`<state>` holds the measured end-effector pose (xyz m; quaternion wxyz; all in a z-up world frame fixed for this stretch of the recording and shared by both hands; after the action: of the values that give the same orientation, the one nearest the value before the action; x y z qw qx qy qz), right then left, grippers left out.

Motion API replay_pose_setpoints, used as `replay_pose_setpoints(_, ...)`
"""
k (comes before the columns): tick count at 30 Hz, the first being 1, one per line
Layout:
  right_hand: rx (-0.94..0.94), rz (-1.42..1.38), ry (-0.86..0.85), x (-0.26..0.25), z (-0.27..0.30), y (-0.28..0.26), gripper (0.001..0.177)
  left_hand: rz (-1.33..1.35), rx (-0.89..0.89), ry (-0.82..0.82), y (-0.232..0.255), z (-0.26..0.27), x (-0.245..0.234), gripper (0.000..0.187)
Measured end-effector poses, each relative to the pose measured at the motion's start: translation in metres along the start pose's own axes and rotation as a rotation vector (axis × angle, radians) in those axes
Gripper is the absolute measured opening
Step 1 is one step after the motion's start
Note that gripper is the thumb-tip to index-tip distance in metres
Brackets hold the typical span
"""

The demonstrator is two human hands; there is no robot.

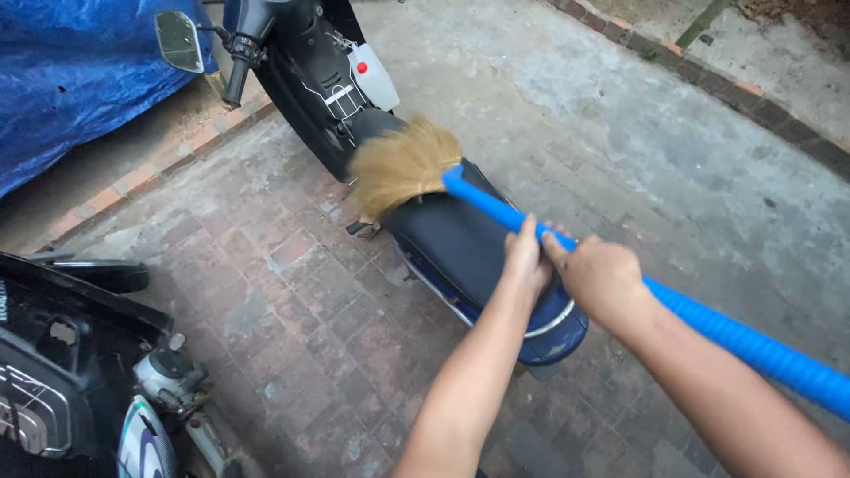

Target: Sweeping dry leaves and dust from a brick-paved floor around parked motorbikes.

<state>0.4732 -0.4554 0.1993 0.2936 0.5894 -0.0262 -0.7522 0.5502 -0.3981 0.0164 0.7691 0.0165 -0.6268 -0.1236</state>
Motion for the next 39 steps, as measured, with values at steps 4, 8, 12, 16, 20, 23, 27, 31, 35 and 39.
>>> replay_pose_setpoints(4, -0.208, -0.042, -0.298, 0.005, 0.01, 0.002, 0.073, -0.075, 0.235, 0.301, -0.014, 0.063, -0.035, 0.031)
replay_pose_setpoints(8, -0.4, -0.26, -0.466, -0.007, 0.026, -0.004, 0.091, -0.094, 0.321, 0.452, -0.011, 0.103, -0.025, 0.032)
replay_pose_setpoints(12, -0.248, 0.024, -0.32, -0.043, 0.024, -0.017, 0.075, -0.042, 0.174, 0.301, 0.032, 0.077, 0.024, 0.029)
replay_pose_setpoints(16, -0.005, 0.023, 0.0, -0.059, -0.033, -0.042, 0.056, -0.27, 0.154, -0.087, 0.072, -0.022, -0.001, 0.027)
replay_pose_setpoints(20, -0.016, 0.033, -0.077, -0.032, -0.069, -0.053, 0.052, -0.246, 0.024, 0.005, 0.072, -0.042, -0.033, 0.031)
replay_pose_setpoints(23, -0.13, -0.016, -0.139, -0.03, -0.047, -0.039, 0.054, -0.26, 0.252, 0.235, 0.049, 0.005, -0.045, 0.036)
replay_pose_setpoints(27, -0.319, -0.136, -0.477, -0.042, 0.001, -0.027, 0.08, -0.388, 0.423, 0.494, 0.01, 0.074, -0.047, 0.058)
replay_pose_setpoints(31, -0.239, 0.025, -0.411, -0.05, 0.054, -0.018, 0.077, -0.086, 0.245, 0.473, 0.001, 0.122, 0.015, 0.065)
replay_pose_setpoints(35, -0.143, 0.067, -0.263, -0.05, 0.058, -0.017, 0.079, -0.142, 0.135, 0.238, 0.007, 0.083, 0.031, 0.048)
replay_pose_setpoints(39, -0.024, 0.084, -0.122, -0.028, 0.041, -0.017, 0.061, -0.171, 0.056, -0.014, -0.005, 0.059, 0.007, 0.035)
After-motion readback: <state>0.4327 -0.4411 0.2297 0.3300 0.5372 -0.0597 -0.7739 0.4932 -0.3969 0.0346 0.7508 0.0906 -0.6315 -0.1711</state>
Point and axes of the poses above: each hand's wrist, its own z-axis away from the middle knuckle, its own x-axis out of the palm, y = z × x, the point moved 3 cm from there along -z, towards the middle knuckle, and after that the axes turned 9 degrees about -y, right-handed, at the moved point
